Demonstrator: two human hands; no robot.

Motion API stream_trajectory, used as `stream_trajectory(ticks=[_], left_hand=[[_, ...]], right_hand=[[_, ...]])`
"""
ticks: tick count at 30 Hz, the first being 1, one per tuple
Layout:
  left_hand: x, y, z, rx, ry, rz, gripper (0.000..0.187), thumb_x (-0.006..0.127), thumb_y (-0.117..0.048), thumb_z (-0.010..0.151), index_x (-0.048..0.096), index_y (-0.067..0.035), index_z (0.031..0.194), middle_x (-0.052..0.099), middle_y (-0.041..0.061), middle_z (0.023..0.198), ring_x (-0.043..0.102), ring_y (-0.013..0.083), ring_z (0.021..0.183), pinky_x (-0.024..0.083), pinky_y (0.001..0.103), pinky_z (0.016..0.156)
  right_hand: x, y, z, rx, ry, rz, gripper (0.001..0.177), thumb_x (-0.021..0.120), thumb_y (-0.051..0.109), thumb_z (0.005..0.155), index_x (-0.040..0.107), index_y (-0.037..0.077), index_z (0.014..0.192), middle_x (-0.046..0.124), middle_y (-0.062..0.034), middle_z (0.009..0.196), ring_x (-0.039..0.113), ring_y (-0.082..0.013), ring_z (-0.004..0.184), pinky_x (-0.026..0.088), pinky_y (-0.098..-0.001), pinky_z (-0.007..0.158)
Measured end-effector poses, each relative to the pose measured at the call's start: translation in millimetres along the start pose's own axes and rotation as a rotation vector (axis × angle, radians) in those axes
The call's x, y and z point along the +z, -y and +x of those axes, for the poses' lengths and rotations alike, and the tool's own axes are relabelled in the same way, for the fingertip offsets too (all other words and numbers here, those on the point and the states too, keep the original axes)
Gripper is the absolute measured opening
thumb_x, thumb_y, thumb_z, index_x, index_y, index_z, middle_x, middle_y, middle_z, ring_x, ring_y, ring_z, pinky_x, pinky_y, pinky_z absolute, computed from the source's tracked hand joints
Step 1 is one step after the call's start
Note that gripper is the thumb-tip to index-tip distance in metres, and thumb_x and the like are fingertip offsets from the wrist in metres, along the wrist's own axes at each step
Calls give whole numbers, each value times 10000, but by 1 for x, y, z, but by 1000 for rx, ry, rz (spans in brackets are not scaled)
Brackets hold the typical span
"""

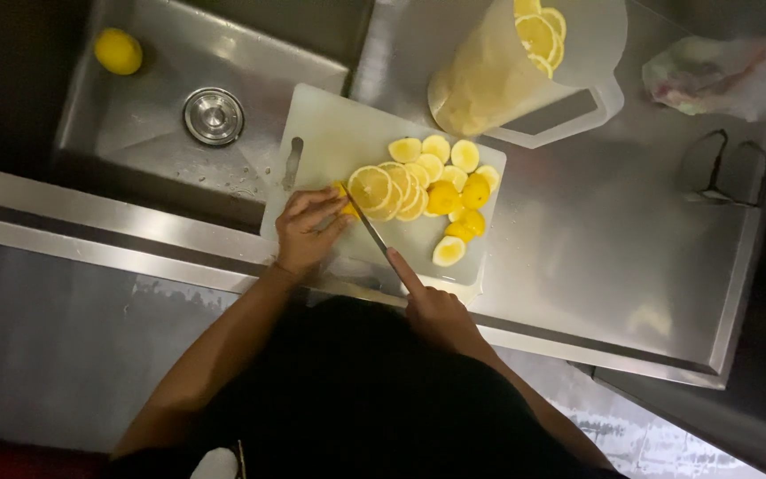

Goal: The person slices lemons into thin rounds on a cutting board and places them into a plastic pitcher. The person uses a knife to cut the lemons and transfers the slices by hand.

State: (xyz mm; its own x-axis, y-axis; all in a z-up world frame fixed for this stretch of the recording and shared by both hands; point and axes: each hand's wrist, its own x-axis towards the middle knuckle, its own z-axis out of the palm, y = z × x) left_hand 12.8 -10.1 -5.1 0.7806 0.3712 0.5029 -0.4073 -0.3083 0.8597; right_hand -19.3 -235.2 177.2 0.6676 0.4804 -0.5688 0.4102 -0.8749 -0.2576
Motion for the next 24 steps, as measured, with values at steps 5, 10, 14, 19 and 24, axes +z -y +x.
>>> stream_trajectory(ticks=[5, 10, 14, 19, 24], left_hand=[[-2, 14, -5, 6, 3, -6, 321, 943, -108, 786, 844, -118, 1091, 756, 135, 1019, 736, 349, 1017, 585, 448, 915], [-2, 13, -4, -17, -30, 7, 307, 946, -97, 781, 840, -80, 1069, 767, 152, 978, 753, 351, 983, 592, 434, 898], [-3, 13, -6, -26, -27, -35, 293, 955, -85, 760, 848, -85, 1033, 770, 149, 965, 751, 352, 988, 591, 428, 904], [-3, 8, -2, -36, -28, -55, 304, 961, -72, 747, 852, -94, 1031, 771, 135, 926, 757, 330, 955, 601, 422, 892], [-4, 7, -4, -68, -19, -28, 304, 951, -84, 781, 847, -108, 1065, 762, 135, 942, 748, 334, 981, 585, 434, 916]], right_hand=[[-32, 18, 32, 55, 177, 215, 884, 442, 77, 955, -67, 341, 1628, 706, -286, 968, 688, -526, 987, 507, -617, 914], [-45, 35, 46, -36, 66, 228, 872, 452, 66, 962, -47, 305, 1636, 706, -278, 937, 695, -536, 941, 519, -597, 885], [-36, 30, 35, 64, 158, 224, 842, 410, 98, 979, -58, 359, 1628, 709, -267, 974, 692, -517, 989, 517, -593, 921], [-22, 15, 36, 119, 263, 100, 870, 433, 104, 988, -87, 396, 1622, 707, -241, 1023, 691, -460, 1054, 508, -553, 992], [-14, 21, 71, -55, 5, 187, 769, 374, 110, 994, 4, 311, 1637, 708, -242, 896, 709, -515, 889, 544, -597, 838]])
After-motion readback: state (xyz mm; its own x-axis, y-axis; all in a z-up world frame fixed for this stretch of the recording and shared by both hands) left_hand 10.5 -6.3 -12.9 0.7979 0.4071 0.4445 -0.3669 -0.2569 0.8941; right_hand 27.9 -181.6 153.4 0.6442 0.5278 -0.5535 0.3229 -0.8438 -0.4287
